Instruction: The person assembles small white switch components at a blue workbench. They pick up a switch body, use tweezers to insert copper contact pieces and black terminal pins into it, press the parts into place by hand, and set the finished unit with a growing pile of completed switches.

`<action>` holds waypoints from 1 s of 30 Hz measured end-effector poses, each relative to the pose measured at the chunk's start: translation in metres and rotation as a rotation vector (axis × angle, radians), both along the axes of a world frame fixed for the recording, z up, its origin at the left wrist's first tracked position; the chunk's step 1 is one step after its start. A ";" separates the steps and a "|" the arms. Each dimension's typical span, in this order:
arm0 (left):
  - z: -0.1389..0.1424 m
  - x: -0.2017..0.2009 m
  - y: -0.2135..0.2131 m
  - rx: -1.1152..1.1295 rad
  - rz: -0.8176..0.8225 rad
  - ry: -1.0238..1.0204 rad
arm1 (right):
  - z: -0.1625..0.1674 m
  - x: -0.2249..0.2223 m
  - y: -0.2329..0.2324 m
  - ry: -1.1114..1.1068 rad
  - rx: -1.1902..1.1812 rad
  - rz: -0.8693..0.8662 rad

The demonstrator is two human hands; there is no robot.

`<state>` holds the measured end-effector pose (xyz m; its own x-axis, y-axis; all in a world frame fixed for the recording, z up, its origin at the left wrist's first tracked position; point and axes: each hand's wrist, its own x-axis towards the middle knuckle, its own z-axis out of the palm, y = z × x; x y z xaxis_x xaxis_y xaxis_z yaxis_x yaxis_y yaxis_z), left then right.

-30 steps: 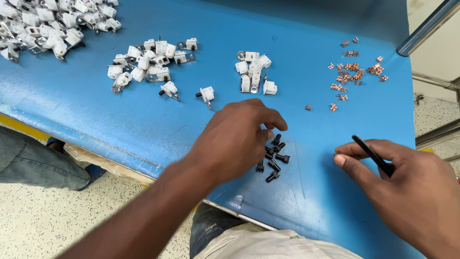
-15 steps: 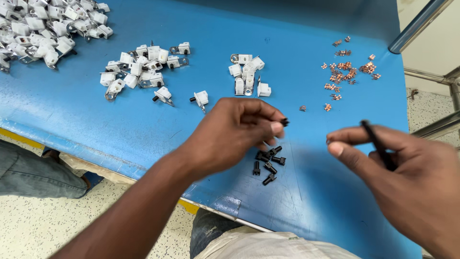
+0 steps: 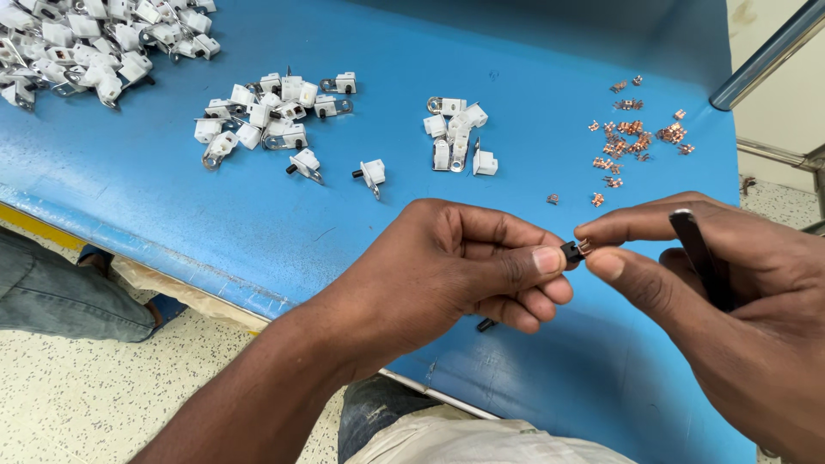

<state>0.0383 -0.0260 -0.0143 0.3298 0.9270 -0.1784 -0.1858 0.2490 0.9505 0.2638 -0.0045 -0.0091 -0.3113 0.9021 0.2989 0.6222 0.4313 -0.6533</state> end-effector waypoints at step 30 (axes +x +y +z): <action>-0.053 -0.074 0.049 0.477 0.410 1.452 | -0.026 -0.002 0.010 -0.621 -0.276 -0.469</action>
<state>-0.0361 0.0233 -0.0670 -0.1322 0.9675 0.2157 0.9374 0.0513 0.3445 0.2617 0.0060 -0.0350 0.0808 0.9952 -0.0552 0.9803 -0.0893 -0.1759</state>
